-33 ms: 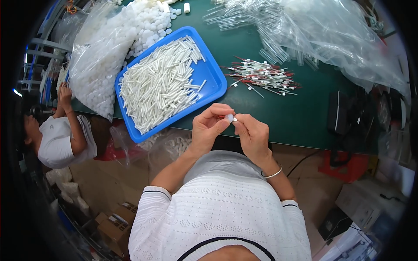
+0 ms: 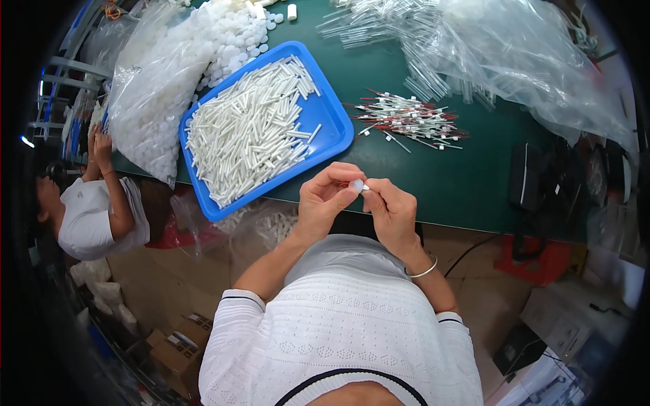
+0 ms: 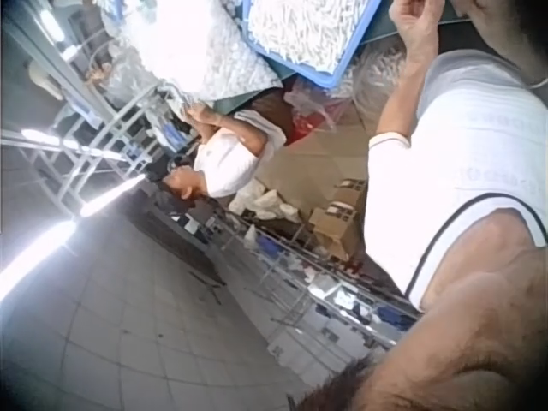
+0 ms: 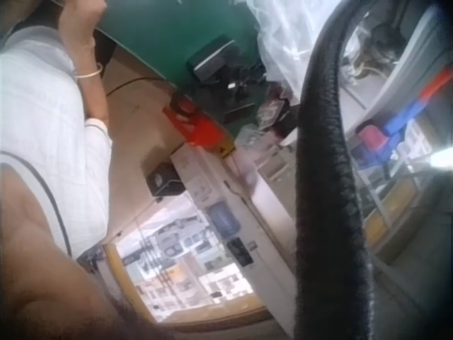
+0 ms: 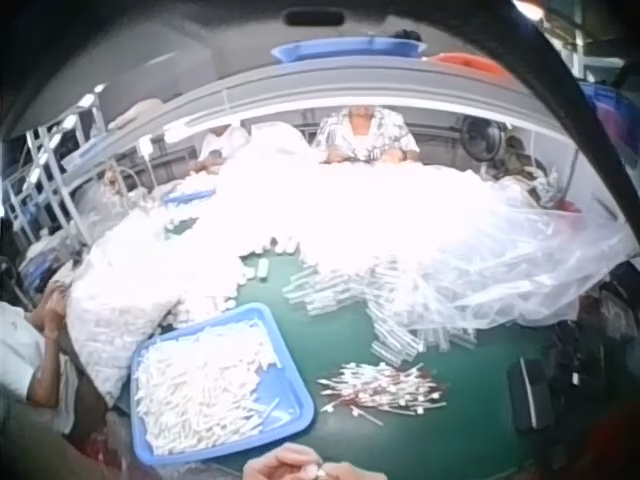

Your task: The recorder is assembling small plastic components by inserting a thin rod into a base part.

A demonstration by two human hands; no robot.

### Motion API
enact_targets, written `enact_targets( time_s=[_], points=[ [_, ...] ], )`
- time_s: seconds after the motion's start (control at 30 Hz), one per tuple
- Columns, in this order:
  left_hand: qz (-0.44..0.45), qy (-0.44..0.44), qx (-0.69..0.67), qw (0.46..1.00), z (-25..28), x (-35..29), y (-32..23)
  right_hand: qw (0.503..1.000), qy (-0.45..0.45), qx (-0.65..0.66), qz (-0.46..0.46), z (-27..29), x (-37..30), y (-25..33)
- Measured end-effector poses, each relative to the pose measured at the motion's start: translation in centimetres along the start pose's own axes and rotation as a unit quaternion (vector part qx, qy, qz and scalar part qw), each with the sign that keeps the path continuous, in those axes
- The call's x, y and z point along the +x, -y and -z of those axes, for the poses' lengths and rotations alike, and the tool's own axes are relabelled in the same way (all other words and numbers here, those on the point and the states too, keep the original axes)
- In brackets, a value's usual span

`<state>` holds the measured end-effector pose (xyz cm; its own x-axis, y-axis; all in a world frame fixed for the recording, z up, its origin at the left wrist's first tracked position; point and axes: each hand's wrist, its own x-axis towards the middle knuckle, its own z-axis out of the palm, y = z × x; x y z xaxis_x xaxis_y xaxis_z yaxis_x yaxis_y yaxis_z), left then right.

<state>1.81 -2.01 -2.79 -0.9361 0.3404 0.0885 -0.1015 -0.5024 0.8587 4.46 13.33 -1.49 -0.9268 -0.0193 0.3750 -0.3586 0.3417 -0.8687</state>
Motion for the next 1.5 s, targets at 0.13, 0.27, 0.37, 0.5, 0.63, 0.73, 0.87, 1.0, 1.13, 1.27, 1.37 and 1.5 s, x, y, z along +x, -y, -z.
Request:
enact_targets(
  time_s=[0.13,0.27,0.37,0.5,0.63,0.73,0.87,1.0,1.13,1.27,1.37,1.5],
  points=[
    [-0.01,0.03,0.0,1.0,-0.2,0.0,-0.6,0.948,0.032,0.263,-0.178,-0.4,-0.9,0.3],
    [0.001,0.03,0.065,0.997,-0.1,0.2,-2.0,0.955,0.129,0.262,-0.051,0.9,0.7,-1.1],
    [0.009,0.097,0.228,0.969,-0.3,1.1,-3.8,0.914,0.161,0.328,-0.179,2.0,1.6,-0.5],
    [-0.01,0.034,0.429,0.903,2.4,4.1,-7.2,0.873,0.18,0.387,-0.237,2.9,1.4,-1.4],
    [-0.141,0.008,0.747,0.65,5.5,7.2,-6.0,0.884,0.112,0.393,-0.229,2.2,1.5,-1.4],
    [-0.132,0.041,0.791,0.596,5.8,8.0,-5.3,0.9,0.069,0.376,-0.211,2.2,1.7,-1.0],
    [-0.133,0.043,0.653,0.744,4.1,7.5,-6.6,0.917,-0.024,0.365,-0.158,2.3,2.8,-0.8],
    [0.026,0.011,0.336,0.942,2.2,4.9,-4.9,0.915,-0.054,0.385,-0.11,2.3,3.8,-0.3],
    [0.07,0.013,0.228,0.971,2.1,3.8,-3.5,0.904,-0.052,0.412,-0.104,1.7,3.7,-0.2],
    [0.054,0.018,0.244,0.968,2.0,3.3,-3.3,0.9,-0.048,0.42,-0.107,1.2,3.3,-0.1],
    [-0.004,0.003,0.306,0.952,1.8,3.1,-3.3,0.905,-0.033,0.409,-0.118,1.0,3.1,0.0],
    [-0.148,0.013,0.424,0.893,0.9,3.5,-4.4,0.942,-0.025,0.299,-0.148,0.6,2.9,0.6]
  ],
)
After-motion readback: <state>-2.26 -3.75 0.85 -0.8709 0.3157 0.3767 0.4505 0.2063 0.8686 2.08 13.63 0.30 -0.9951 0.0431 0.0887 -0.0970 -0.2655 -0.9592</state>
